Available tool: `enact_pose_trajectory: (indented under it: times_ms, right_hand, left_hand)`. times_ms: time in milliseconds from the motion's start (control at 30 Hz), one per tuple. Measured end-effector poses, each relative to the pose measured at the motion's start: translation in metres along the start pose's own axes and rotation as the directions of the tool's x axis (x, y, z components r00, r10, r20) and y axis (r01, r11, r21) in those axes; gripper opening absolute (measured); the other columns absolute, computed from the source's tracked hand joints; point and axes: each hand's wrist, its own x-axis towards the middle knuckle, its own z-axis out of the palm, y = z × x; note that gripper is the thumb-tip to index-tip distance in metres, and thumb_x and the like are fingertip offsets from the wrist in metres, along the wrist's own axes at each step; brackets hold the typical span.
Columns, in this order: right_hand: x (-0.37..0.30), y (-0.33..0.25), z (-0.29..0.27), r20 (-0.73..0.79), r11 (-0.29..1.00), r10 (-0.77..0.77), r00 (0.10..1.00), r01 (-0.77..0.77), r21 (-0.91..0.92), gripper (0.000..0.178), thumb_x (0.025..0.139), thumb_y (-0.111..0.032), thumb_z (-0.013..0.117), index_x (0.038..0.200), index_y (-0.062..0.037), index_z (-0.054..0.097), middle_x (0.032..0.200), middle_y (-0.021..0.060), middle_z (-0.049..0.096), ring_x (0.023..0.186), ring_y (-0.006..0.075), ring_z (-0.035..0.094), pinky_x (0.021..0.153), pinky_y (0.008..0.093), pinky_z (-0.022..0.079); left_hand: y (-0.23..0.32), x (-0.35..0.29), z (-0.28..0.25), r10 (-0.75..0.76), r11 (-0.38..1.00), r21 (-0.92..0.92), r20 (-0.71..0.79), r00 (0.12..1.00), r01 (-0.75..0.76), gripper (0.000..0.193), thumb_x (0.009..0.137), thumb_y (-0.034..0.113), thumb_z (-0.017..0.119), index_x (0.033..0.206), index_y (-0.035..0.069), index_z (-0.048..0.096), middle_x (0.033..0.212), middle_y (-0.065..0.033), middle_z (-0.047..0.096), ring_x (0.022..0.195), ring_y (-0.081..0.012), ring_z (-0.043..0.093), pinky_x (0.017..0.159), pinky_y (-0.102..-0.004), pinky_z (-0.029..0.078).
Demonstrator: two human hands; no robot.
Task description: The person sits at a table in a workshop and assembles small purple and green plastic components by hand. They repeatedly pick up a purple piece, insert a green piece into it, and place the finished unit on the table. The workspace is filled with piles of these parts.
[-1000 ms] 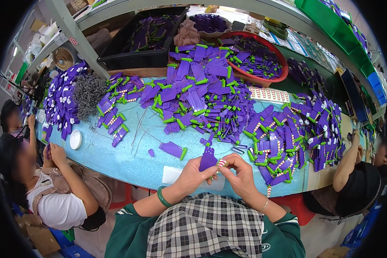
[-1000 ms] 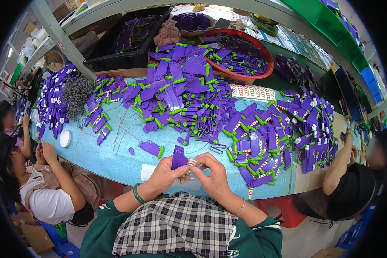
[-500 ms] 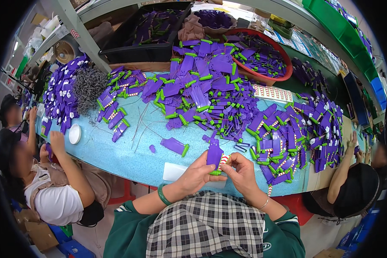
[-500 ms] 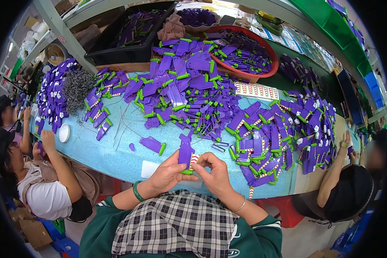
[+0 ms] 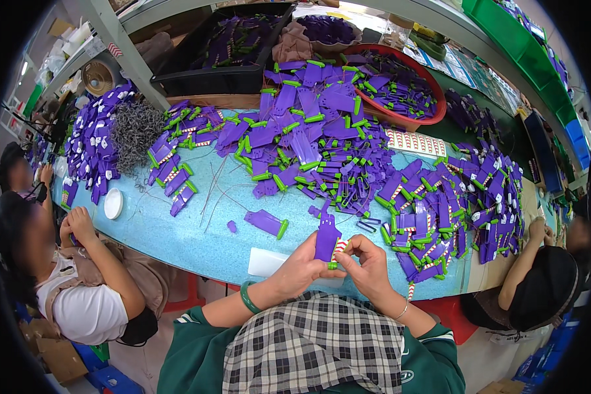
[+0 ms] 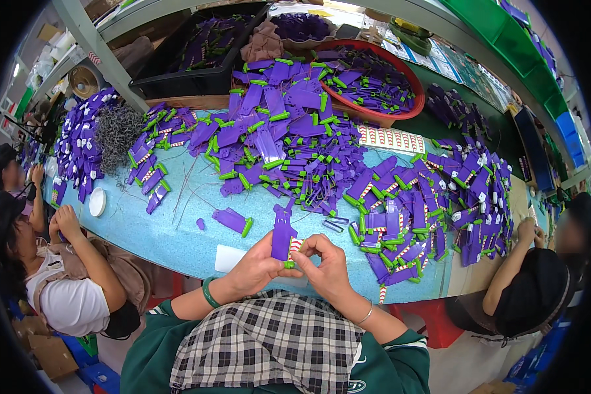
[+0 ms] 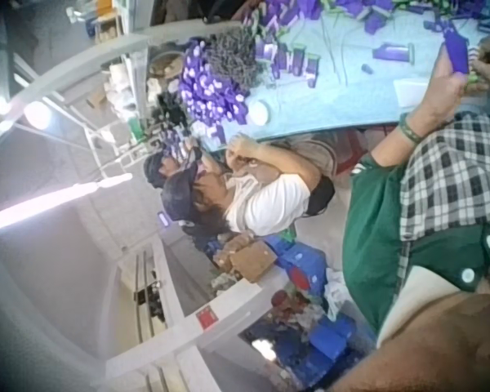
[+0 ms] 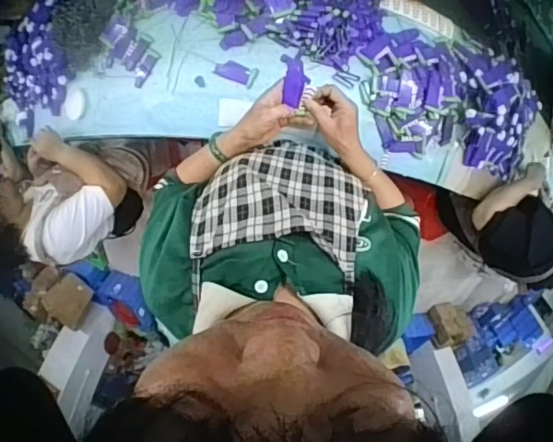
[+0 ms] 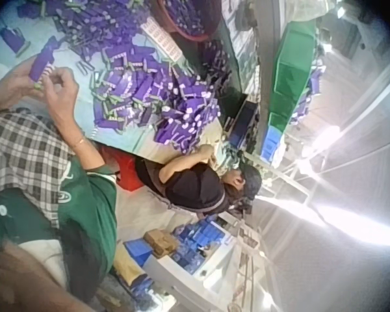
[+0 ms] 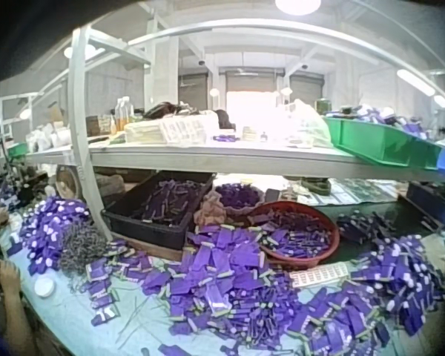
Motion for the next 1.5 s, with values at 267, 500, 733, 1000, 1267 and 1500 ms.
enact_pose_trajectory:
  times_ms: [267, 500, 733, 1000, 1267, 1500]
  right_hand:
    - [0.001, -0.012, -0.001, -0.072, 0.958, -0.226, 0.971, 0.209, -0.194, 0.017, 0.076, -0.006, 0.073, 0.069, -0.0027, 0.057, 0.066, 0.0064, 0.058, 0.063, 0.0168, 0.054, 0.058, 0.0283, 0.041]
    - [0.002, -0.013, -0.003, -0.024, 0.821, -0.442, 0.897, 0.394, -0.413, 0.018, 0.072, -0.009, 0.073, 0.071, -0.0033, 0.057, 0.069, 0.0089, 0.059, 0.063, 0.0212, 0.053, 0.056, 0.0316, 0.042]
    - [0.008, -0.021, 0.002, 0.138, 0.998, 0.062, 0.989, -0.062, -0.002, 0.055, 0.070, -0.029, 0.077, 0.112, -0.0010, 0.055, 0.105, 0.0144, 0.060, 0.095, 0.0260, 0.062, 0.079, 0.0332, 0.050]
    - [0.010, -0.018, 0.001, 0.317, 0.985, -0.007, 0.948, -0.049, 0.168, 0.027, 0.080, -0.020, 0.069, 0.092, 0.0037, 0.066, 0.094, 0.0155, 0.065, 0.093, 0.0256, 0.061, 0.087, 0.0347, 0.046]
    - [0.014, -0.021, -0.011, 0.219, 0.744, 0.174, 0.960, -0.274, 0.609, 0.044, 0.086, -0.029, 0.059, 0.115, 0.0044, 0.056, 0.116, 0.0131, 0.059, 0.107, 0.0197, 0.056, 0.094, 0.0352, 0.044]
    - [0.017, -0.027, -0.012, 0.306, 0.815, 0.211, 0.928, -0.340, 0.469, 0.024, 0.086, -0.009, 0.060, 0.107, 0.0025, 0.060, 0.101, 0.0074, 0.064, 0.093, 0.0125, 0.059, 0.086, 0.0272, 0.045]
  left_hand:
    - [-0.002, -0.001, 0.004, 0.054, 0.967, 0.247, 0.017, 0.998, -0.056, 0.033, 0.096, 0.011, 0.048, 0.127, 0.003, 0.038, 0.120, -0.0075, 0.049, 0.110, -0.0162, 0.054, 0.089, -0.0375, 0.054]
    - [-0.009, -0.003, 0.003, 0.160, 0.916, 0.363, 0.055, 0.986, -0.169, 0.028, 0.097, 0.012, 0.047, 0.123, 0.002, 0.042, 0.115, -0.0056, 0.050, 0.105, -0.0123, 0.053, 0.083, -0.0343, 0.054]
    - [-0.012, 0.001, -0.008, 0.013, 1.000, -0.018, 0.142, 0.990, -0.010, 0.033, 0.102, 0.031, 0.031, 0.107, 0.004, 0.050, 0.088, -0.0051, 0.055, 0.080, -0.0166, 0.058, 0.066, -0.0330, 0.051]
    - [-0.029, 0.012, -0.007, -0.284, 0.873, -0.262, 0.411, 0.866, 0.411, 0.035, 0.098, 0.038, 0.038, 0.083, 0.008, 0.048, 0.056, -0.0007, 0.039, 0.042, -0.0102, 0.033, 0.038, -0.0235, 0.023]
    - [0.015, -0.004, 0.008, 0.389, 0.606, 0.729, 0.076, 0.918, -0.317, 0.014, 0.094, 0.016, 0.052, 0.095, 0.002, 0.051, 0.075, -0.0089, 0.059, 0.062, -0.0207, 0.059, 0.054, -0.0257, 0.047]
    - [0.041, 0.000, 0.004, 0.517, -0.491, 0.677, 0.733, 0.442, -0.548, 0.024, 0.062, 0.000, 0.066, 0.081, 0.006, 0.054, 0.095, -0.0116, 0.060, 0.092, -0.0269, 0.061, 0.066, -0.0324, 0.054]
